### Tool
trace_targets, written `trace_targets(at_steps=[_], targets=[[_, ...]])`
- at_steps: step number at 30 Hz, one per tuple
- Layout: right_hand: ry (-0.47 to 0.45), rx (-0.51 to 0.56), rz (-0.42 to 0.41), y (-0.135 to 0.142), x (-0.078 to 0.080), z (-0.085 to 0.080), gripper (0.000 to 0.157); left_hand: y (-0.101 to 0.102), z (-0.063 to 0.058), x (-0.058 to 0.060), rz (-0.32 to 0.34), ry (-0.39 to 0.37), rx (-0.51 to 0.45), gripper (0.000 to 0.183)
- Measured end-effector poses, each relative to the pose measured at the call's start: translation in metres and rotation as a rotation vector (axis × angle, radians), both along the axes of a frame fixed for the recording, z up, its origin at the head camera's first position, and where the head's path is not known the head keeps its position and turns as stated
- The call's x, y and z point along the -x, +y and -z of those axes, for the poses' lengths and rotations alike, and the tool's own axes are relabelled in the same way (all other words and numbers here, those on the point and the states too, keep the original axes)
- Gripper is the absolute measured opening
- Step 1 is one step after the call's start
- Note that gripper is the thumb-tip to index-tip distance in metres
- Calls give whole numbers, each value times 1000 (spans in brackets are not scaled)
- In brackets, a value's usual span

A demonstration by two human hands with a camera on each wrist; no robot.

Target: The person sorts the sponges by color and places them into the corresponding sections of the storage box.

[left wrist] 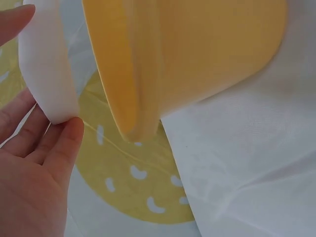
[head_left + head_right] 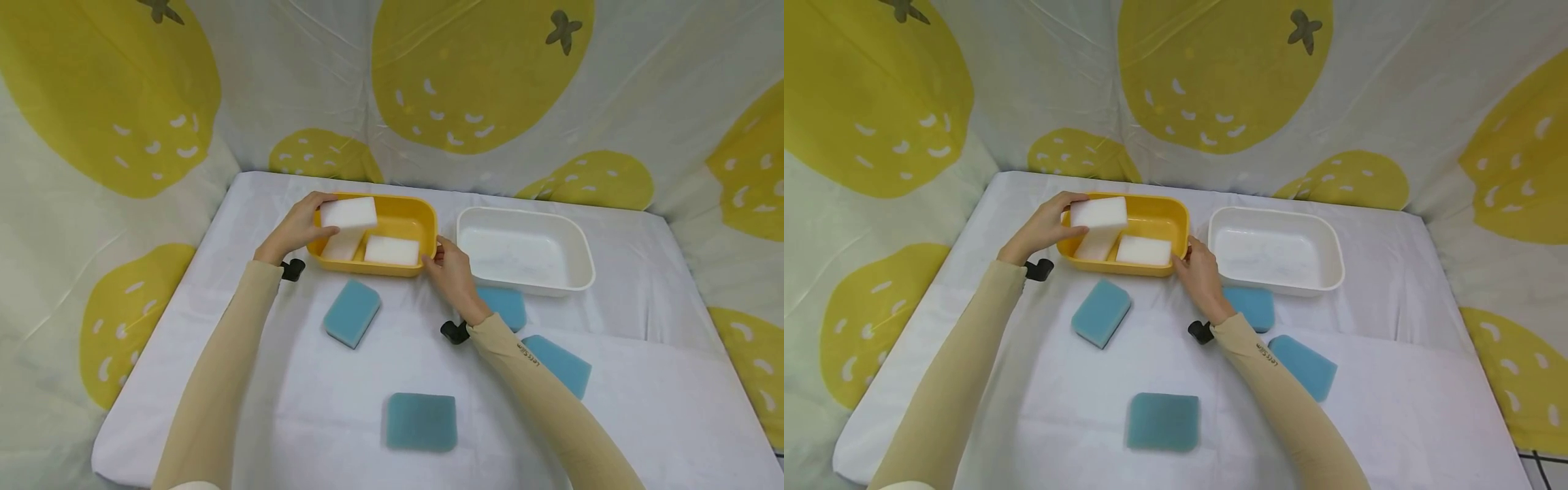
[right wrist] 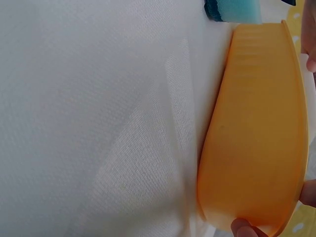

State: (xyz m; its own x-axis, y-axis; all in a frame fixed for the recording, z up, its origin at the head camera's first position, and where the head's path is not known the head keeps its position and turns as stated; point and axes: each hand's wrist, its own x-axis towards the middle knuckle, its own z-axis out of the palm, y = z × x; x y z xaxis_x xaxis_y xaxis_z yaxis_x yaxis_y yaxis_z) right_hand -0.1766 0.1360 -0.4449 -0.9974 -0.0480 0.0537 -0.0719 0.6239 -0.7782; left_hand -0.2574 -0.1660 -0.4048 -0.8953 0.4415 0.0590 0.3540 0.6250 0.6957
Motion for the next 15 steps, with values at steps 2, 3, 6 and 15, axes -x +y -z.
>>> trace_targets(at_steps=[2,3,6,15], targets=[[5,1,2,0,0,0,55,0,1,1,-3,-5,-2,64],[7,1,2,0,0,0,55,0,2,1,-5,-9,-2,65],[10,3,4,0,0,1,54,0,5,2,-6,-32,-5,65],[17,-9,7,0,-1,1,55,-1,5,-5,-18,-55,-28,65]])
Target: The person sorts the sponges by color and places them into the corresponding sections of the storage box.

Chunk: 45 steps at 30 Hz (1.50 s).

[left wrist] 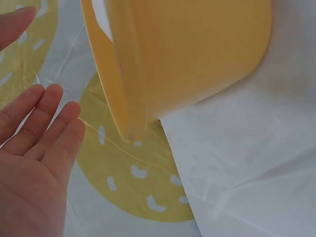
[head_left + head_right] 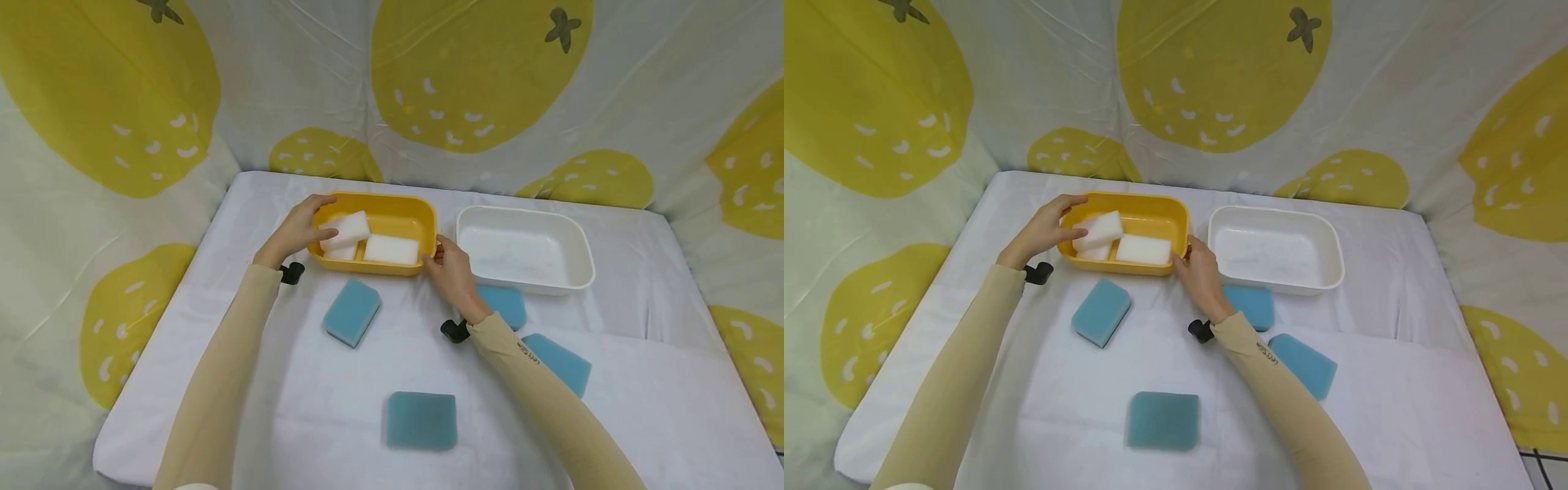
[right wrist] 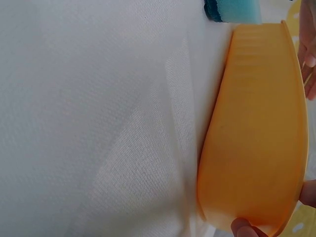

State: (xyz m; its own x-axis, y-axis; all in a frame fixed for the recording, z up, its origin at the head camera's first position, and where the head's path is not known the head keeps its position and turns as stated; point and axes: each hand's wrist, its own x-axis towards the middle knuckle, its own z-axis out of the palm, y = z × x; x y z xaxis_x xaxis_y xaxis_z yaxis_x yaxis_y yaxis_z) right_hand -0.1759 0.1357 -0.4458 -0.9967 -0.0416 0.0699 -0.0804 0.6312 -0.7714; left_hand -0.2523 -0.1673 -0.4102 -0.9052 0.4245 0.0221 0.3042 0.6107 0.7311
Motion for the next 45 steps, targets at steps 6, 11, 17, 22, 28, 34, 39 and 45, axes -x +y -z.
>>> trace_targets(at_steps=[6,11,17,22,28,34,39,45], targets=[[10,7,3,1,0,0,54,3,-8,-17,9,42,-18,66],[16,15,3,1,-2,-1,54,6,-14,-34,58,140,-40,65],[21,24,6,3,-3,-2,54,9,-20,-60,93,207,-88,63],[16,26,17,5,-4,-7,55,11,-23,-75,116,232,-97,63],[30,41,20,9,-7,-14,55,12,-22,-91,135,239,-105,64],[88,75,24,17,-11,-21,53,14,-17,-108,151,233,-112,69],[125,93,43,25,-14,-28,52,15,-14,-121,148,222,-99,70],[174,110,73,42,-19,-38,50,14,-10,-132,149,234,-83,71]])
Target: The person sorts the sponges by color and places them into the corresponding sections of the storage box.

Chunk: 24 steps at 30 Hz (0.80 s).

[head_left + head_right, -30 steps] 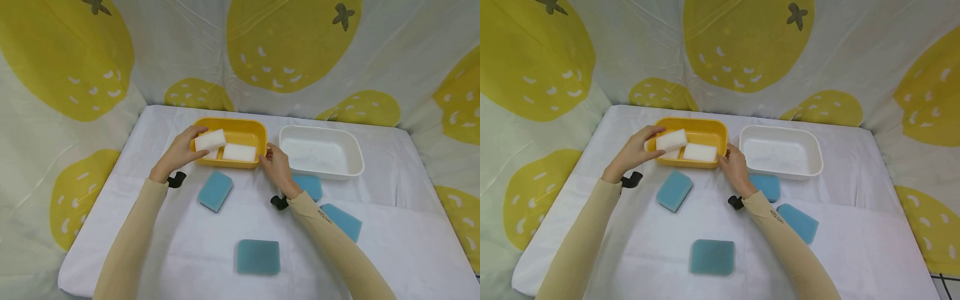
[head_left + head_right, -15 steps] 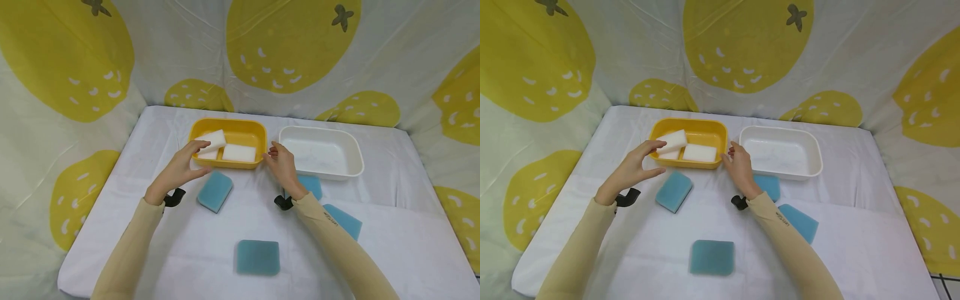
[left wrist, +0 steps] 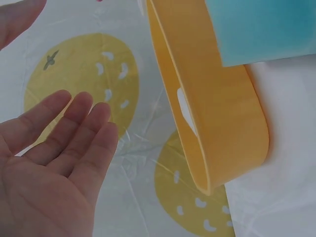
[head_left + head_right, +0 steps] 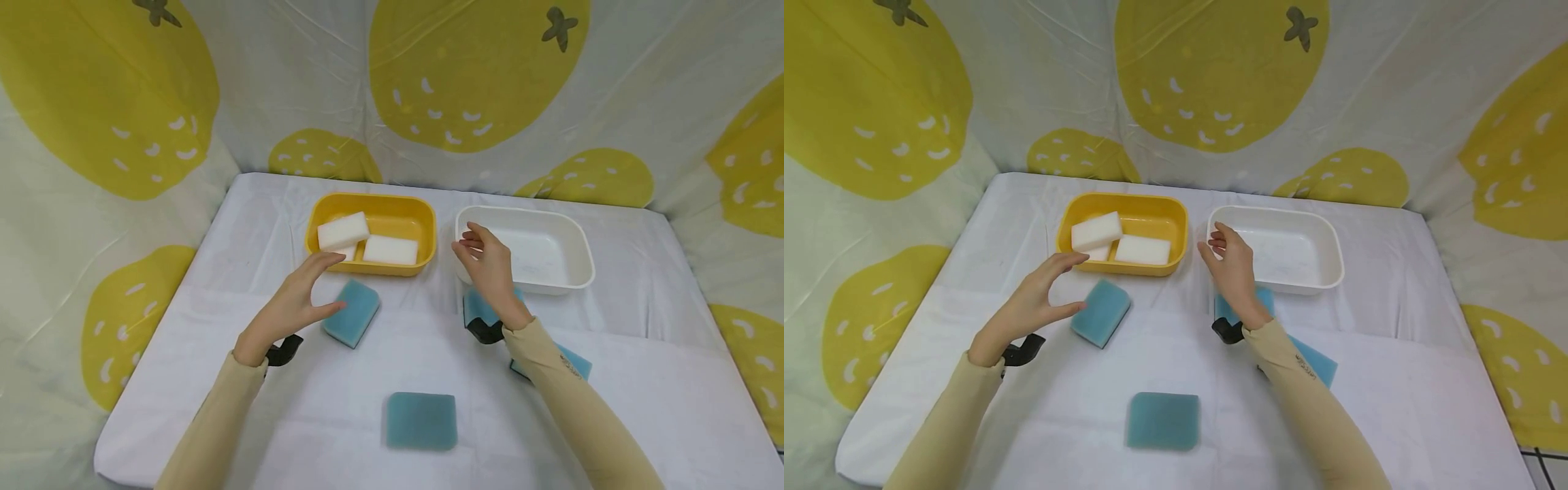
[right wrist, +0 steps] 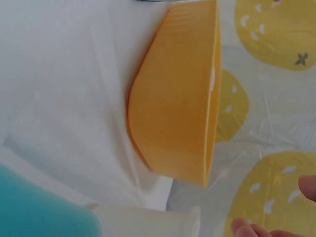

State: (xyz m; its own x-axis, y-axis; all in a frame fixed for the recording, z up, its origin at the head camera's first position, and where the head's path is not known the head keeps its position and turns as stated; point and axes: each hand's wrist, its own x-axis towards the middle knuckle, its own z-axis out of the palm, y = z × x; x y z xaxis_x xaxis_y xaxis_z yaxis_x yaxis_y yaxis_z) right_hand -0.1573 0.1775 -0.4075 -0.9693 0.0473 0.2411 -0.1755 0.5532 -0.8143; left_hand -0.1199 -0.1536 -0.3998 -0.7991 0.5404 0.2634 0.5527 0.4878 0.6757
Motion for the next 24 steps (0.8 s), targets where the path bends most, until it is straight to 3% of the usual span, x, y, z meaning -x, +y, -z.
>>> trace_targets(at_steps=[8,19,24], targets=[[39,2,38,31,-6,-9,48,-1,8,-11,2,24,5,72],[35,-49,170,79,-15,-17,48,-2,26,-29,-47,-115,53,75],[0,-47,249,100,-19,-18,50,0,36,-33,-60,-139,82,79]])
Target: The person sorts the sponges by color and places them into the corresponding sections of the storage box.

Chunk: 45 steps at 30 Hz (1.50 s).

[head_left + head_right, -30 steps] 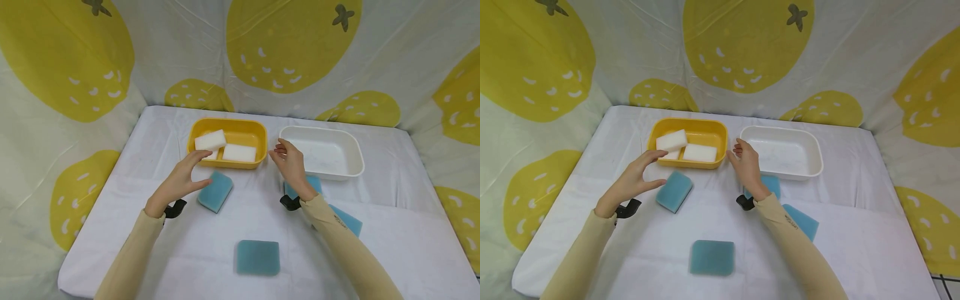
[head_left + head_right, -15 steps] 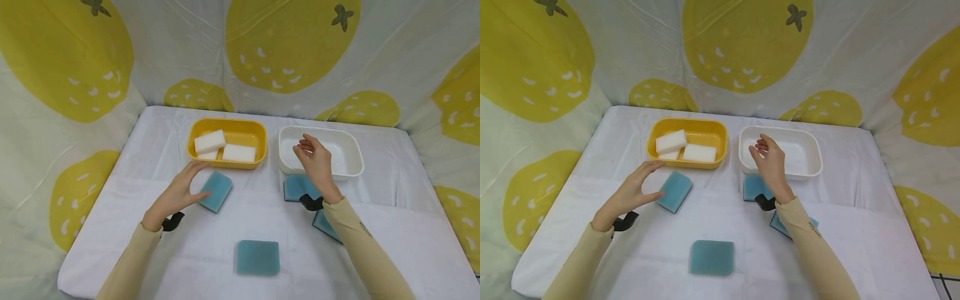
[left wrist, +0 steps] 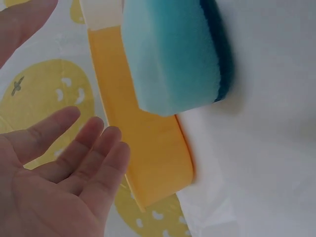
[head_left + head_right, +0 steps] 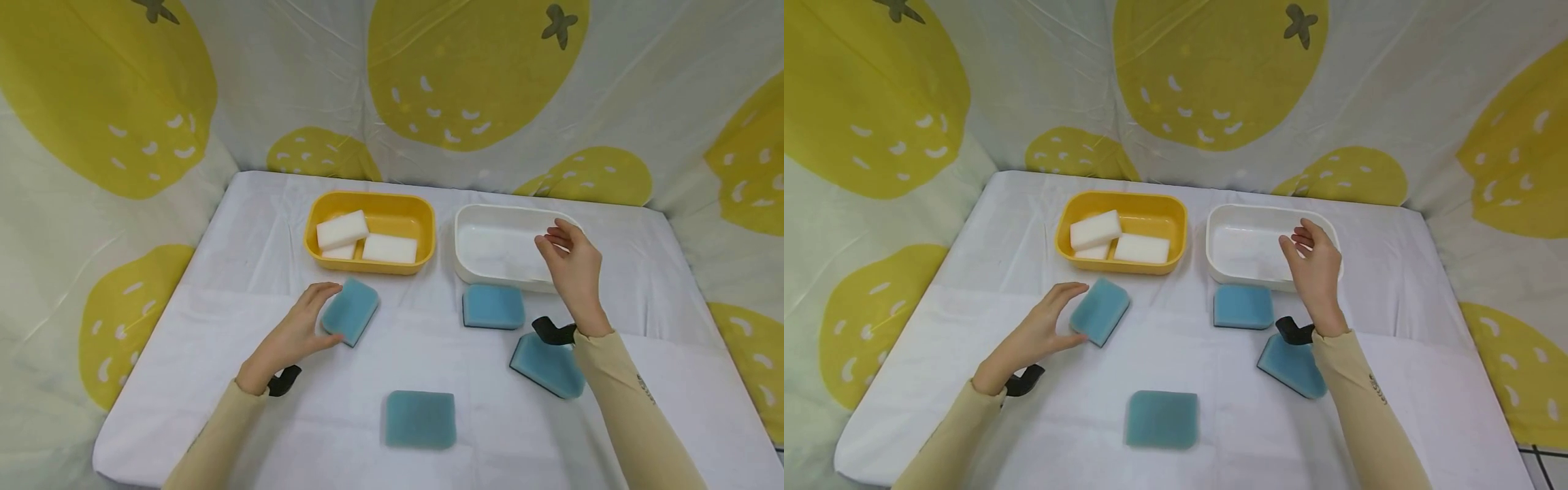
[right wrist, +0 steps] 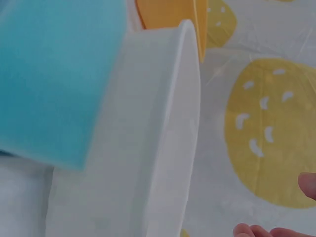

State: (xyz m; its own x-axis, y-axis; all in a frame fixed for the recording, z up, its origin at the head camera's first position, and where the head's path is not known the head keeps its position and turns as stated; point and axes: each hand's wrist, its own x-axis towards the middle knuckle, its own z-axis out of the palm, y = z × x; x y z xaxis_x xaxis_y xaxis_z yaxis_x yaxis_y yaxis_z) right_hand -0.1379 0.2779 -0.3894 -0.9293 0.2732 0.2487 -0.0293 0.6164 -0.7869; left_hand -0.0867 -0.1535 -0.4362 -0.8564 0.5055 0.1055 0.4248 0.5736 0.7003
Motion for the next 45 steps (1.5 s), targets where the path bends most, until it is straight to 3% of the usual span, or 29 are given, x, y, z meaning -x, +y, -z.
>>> trace_targets(at_steps=[9,19,32,45], targets=[[-66,-2,153,35,-6,4,51,7,17,-8,-53,-34,20,87],[-180,11,250,67,-8,20,55,16,26,-11,-102,-26,60,96],[-327,-69,171,88,-6,33,59,22,33,-9,-125,31,106,93],[-348,-22,134,98,0,48,54,21,32,-6,-92,82,102,86]])
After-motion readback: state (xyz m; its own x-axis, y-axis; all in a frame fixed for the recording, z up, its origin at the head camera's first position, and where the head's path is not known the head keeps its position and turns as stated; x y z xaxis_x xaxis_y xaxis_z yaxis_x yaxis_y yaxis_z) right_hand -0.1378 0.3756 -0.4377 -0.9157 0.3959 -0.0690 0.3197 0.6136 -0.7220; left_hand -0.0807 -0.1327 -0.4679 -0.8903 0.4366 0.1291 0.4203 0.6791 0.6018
